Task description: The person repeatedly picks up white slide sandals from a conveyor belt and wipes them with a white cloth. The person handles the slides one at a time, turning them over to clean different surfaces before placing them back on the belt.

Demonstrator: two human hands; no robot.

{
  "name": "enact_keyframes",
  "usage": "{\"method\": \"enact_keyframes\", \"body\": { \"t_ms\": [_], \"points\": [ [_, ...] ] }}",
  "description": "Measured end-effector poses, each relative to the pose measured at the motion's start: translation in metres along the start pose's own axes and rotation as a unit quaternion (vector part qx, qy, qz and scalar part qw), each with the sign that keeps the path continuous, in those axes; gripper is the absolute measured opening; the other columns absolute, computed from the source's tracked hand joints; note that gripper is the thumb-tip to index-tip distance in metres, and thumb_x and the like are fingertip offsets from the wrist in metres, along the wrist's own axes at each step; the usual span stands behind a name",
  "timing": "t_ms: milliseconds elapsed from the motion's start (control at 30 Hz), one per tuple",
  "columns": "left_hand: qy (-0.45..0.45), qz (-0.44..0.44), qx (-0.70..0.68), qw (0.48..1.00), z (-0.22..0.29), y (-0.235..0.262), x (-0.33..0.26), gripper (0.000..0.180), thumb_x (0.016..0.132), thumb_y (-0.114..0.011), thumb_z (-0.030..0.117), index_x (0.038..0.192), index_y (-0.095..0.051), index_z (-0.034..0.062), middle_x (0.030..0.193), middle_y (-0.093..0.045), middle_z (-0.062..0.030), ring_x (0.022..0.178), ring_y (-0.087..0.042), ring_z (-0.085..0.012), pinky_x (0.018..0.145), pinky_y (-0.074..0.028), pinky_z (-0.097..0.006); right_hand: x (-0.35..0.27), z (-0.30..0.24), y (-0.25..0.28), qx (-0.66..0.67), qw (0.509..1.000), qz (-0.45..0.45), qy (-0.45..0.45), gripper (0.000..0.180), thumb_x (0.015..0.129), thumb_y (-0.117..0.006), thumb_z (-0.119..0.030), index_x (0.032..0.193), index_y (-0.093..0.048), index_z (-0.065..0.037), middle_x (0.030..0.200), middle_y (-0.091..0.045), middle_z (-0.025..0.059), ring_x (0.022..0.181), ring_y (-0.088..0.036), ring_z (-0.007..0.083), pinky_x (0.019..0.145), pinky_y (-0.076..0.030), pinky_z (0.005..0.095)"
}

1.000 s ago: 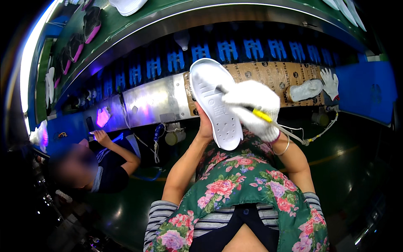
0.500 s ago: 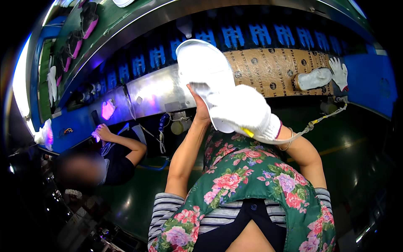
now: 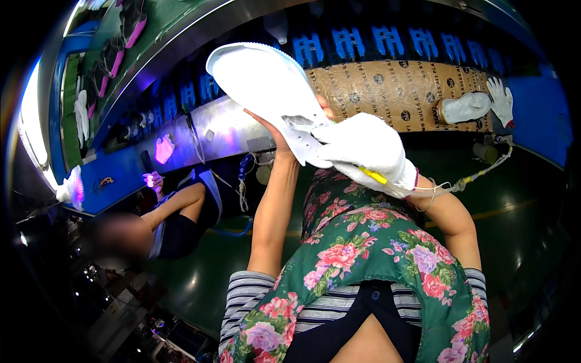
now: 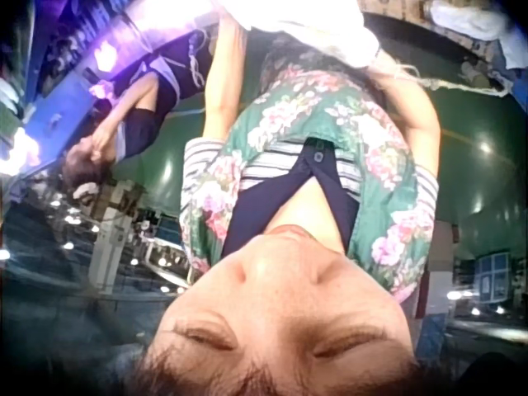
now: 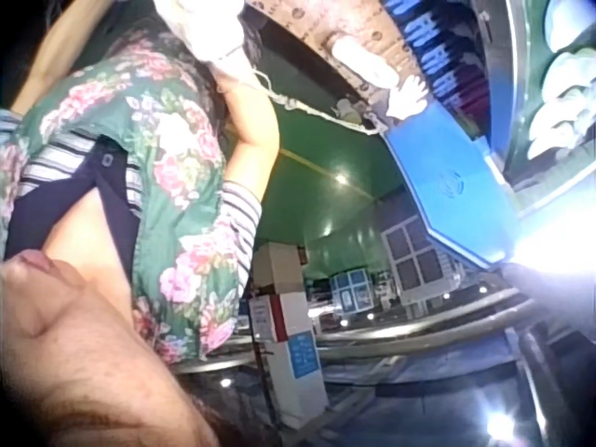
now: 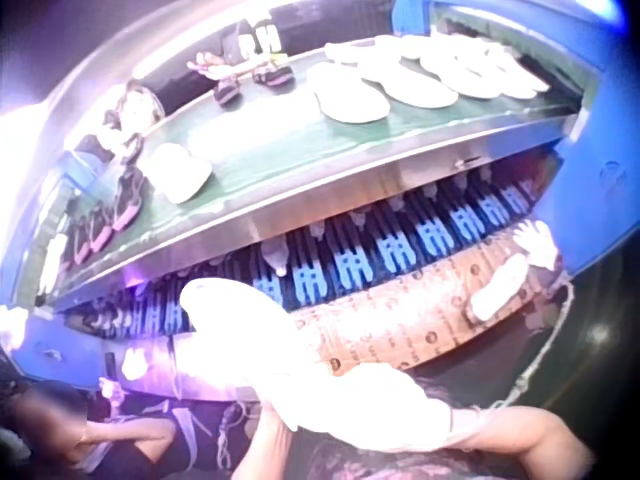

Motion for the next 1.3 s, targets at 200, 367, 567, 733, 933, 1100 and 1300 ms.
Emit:
{"method": "enact_keyframes", "body": {
  "t_ms": [200, 367, 567, 733, 933, 1100, 1300],
  "points": [
    [-0.043, -0.044, -0.008, 0.998, 0.017, -0.014, 0.01, 0.127, 0.064, -0.027, 0.106, 0.113, -0.06, -0.006, 0.097, -0.065, -0.0191, 0.092, -0.066, -0.0323, 0.073, -0.058, -0.043, -0.003, -0.021, -0.007, 0.092, 0.992, -0.075, 0.048, 0.033, 0.076, -0.082, -0.011, 0.108, -0.077, -0.018, 0.111, -0.075, 0.0058, 0.089, -0.072, 0.0245, 0.074, -0.057, 0.0373],
    [-0.063, -0.047, -0.015, 0.997, 0.02, -0.017, 0.02, 0.124, 0.066, -0.027, 0.105, 0.112, -0.06, -0.0049, 0.095, -0.065, -0.0176, 0.09, -0.065, -0.0307, 0.075, -0.057, -0.041, -0.011, -0.016, -0.016, 0.03, 0.999, -0.028, 0.034, 0.035, 0.073, -0.082, -0.008, 0.106, -0.077, -0.018, 0.109, -0.075, 0.005, 0.09, -0.072, 0.0242, 0.074, -0.056, 0.0362],
    [-0.044, -0.046, 0.0, 0.998, 0.024, -0.006, 0.02, 0.12, 0.068, -0.031, 0.103, 0.121, -0.057, -0.0013, 0.097, -0.065, -0.0207, 0.087, -0.064, -0.0338, 0.072, -0.056, -0.044, -0.006, -0.005, -0.001, 0.028, 0.999, 0.016, -0.025, 0.03, 0.074, -0.082, -0.007, 0.102, -0.078, -0.017, 0.1, -0.076, 0.0033, 0.086, -0.071, 0.0232, 0.074, -0.055, 0.0344],
    [-0.001, -0.042, 0.088, 0.995, 0.025, -0.007, 0.021, 0.112, 0.07, -0.038, 0.1, 0.133, -0.05, 0.0089, 0.1, -0.063, -0.0213, 0.078, -0.062, -0.0332, 0.065, -0.051, -0.045, -0.017, -0.002, -0.022, 0.102, 0.99, -0.091, -0.039, 0.021, 0.078, -0.08, -0.01, 0.098, -0.078, -0.016, 0.093, -0.077, 0.0044, 0.083, -0.072, 0.0235, 0.073, -0.056, 0.0343],
    [0.077, -0.083, 0.092, 0.989, 0.016, 0.001, 0.024, 0.124, 0.068, -0.047, 0.097, 0.145, -0.044, 0.0001, 0.111, -0.067, -0.028, 0.089, -0.072, -0.0388, 0.07, -0.062, -0.049, -0.011, -0.014, -0.009, -0.025, 0.998, -0.046, 0.019, 0.028, 0.075, -0.08, -0.011, 0.102, -0.078, -0.016, 0.103, -0.076, 0.0066, 0.085, -0.072, 0.025, 0.072, -0.056, 0.0365],
    [0.127, -0.027, 0.142, 0.981, 0.014, 0.008, 0.021, 0.119, 0.069, -0.06, 0.088, 0.145, -0.046, -0.0023, 0.115, -0.068, -0.0286, 0.094, -0.073, -0.0393, 0.072, -0.064, -0.05, -0.014, -0.019, -0.026, 0.119, 0.983, -0.137, 0.004, 0.031, 0.076, -0.079, -0.012, 0.105, -0.076, -0.019, 0.107, -0.076, 0.0054, 0.089, -0.071, 0.0258, 0.072, -0.056, 0.0364],
    [0.206, 0.028, 0.262, 0.943, 0.012, 0.023, 0.021, 0.1, 0.073, -0.075, 0.07, 0.14, -0.054, -0.0022, 0.121, -0.067, -0.0286, 0.1, -0.073, -0.0381, 0.078, -0.064, -0.049, -0.018, -0.005, -0.03, 0.027, 0.993, -0.113, -0.01, 0.027, 0.078, -0.082, -0.016, 0.104, -0.076, -0.013, 0.094, -0.075, 0.0078, 0.08, -0.072, 0.0256, 0.069, -0.057, 0.0366]
  ]
}}
Point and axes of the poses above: each hand's wrist, its own x-axis towards the middle knuckle, its own y-axis out of the back of the hand, z = x × y, the point moved 8 cm from there along x, towards the middle knuckle
